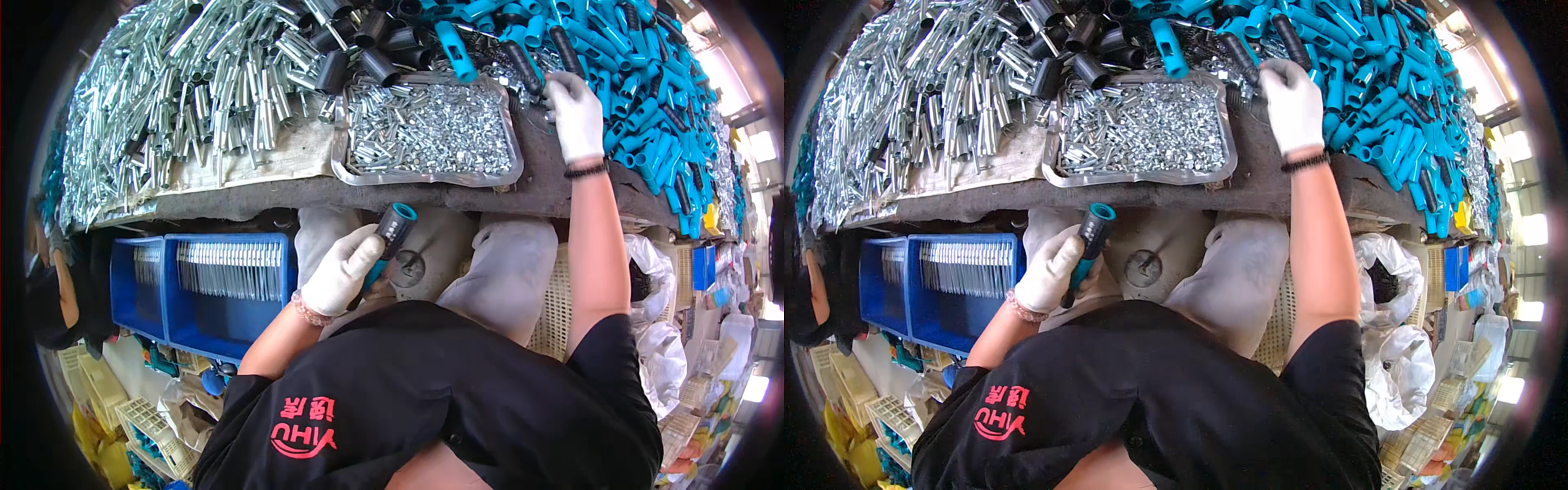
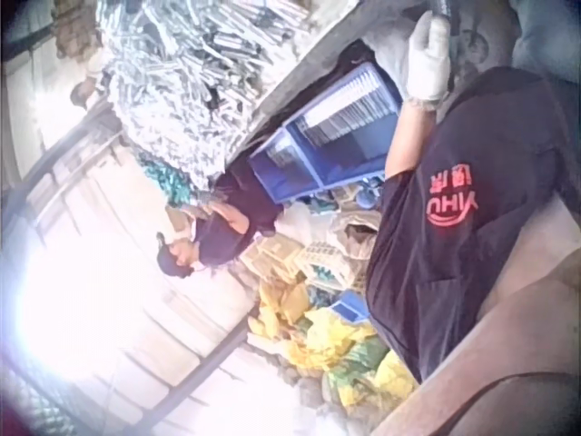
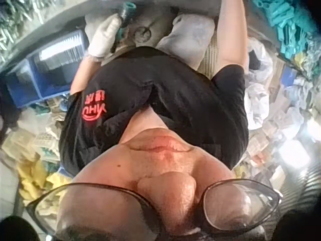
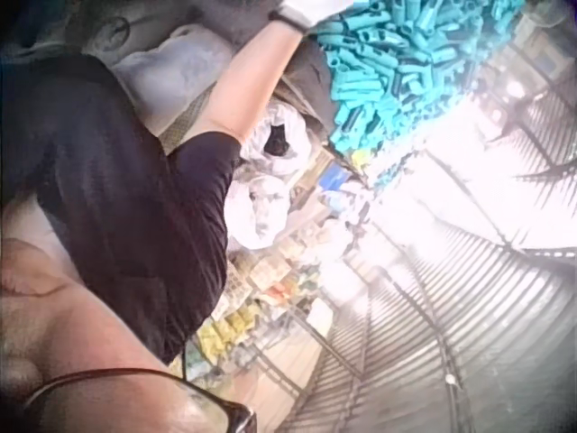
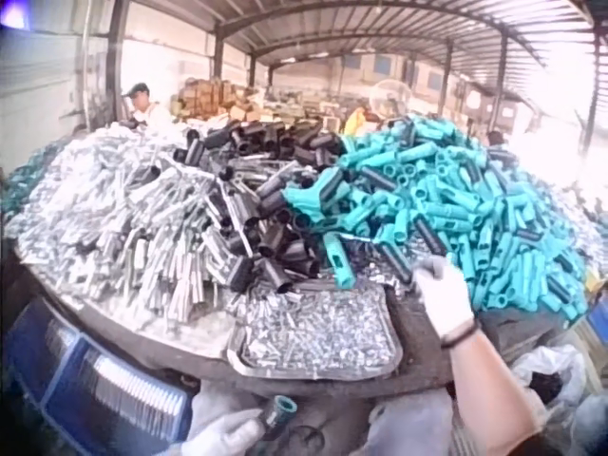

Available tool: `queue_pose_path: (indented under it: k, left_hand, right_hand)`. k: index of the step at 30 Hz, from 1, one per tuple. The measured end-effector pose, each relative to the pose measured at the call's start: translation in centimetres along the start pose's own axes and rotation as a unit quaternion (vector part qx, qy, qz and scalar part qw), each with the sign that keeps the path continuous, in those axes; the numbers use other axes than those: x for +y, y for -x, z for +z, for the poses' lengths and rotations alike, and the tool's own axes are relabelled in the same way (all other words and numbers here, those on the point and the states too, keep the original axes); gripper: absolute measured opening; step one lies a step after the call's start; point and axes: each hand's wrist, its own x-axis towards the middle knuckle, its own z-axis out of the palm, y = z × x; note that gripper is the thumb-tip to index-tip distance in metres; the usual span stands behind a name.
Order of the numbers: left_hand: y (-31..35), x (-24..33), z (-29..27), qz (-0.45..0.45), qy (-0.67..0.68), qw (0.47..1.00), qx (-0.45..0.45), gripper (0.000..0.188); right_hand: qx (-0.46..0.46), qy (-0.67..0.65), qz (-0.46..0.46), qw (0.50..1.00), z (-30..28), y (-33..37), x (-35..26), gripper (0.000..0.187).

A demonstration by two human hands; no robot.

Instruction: Manually assemble a spring-loaded latch or lever mechanism using metal pins, springs, and plastic housings.

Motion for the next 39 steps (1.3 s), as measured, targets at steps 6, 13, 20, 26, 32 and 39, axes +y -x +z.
queue_pose_path:
  k: [6, 13, 20, 26, 32, 39]
  left_hand:
    - [-2.5, 1.2, 2.0, 0.003, -0.058, 0.998, -0.031, 0.072]
    - [-2.5, 2.5, 1.4, 0.042, -0.121, 0.983, -0.135, 0.061]
    - [-0.9, 1.7, 1.9, 0.188, -0.374, 0.908, -0.024, 0.071]
    - [1.3, 2.1, 0.9, 0.071, -0.089, 0.993, 0.037, 0.073]
    - [2.4, 1.6, -1.0, 0.071, -0.154, 0.983, 0.067, 0.054]
    - [2.3, 1.4, -0.3, 0.018, -0.017, 0.996, 0.084, 0.053]
  right_hand:
    - [0.029, 0.149, -0.162, 0.975, -1.2, 7.7, -1.3, 0.015]
    - [-0.274, 0.020, -0.201, 0.940, -2.7, 15.5, -7.9, 0.017]
    - [-0.254, 0.082, -0.117, 0.956, -0.3, 15.3, -9.2, 0.017]
    - [-0.336, 0.014, -0.257, 0.906, 0.8, 13.6, -12.2, 0.013]
    - [-0.394, 0.003, -0.279, 0.876, 3.7, 12.1, -12.1, 0.020]
    - [-0.014, 0.459, -0.121, 0.880, 4.8, -7.5, -0.9, 0.041]
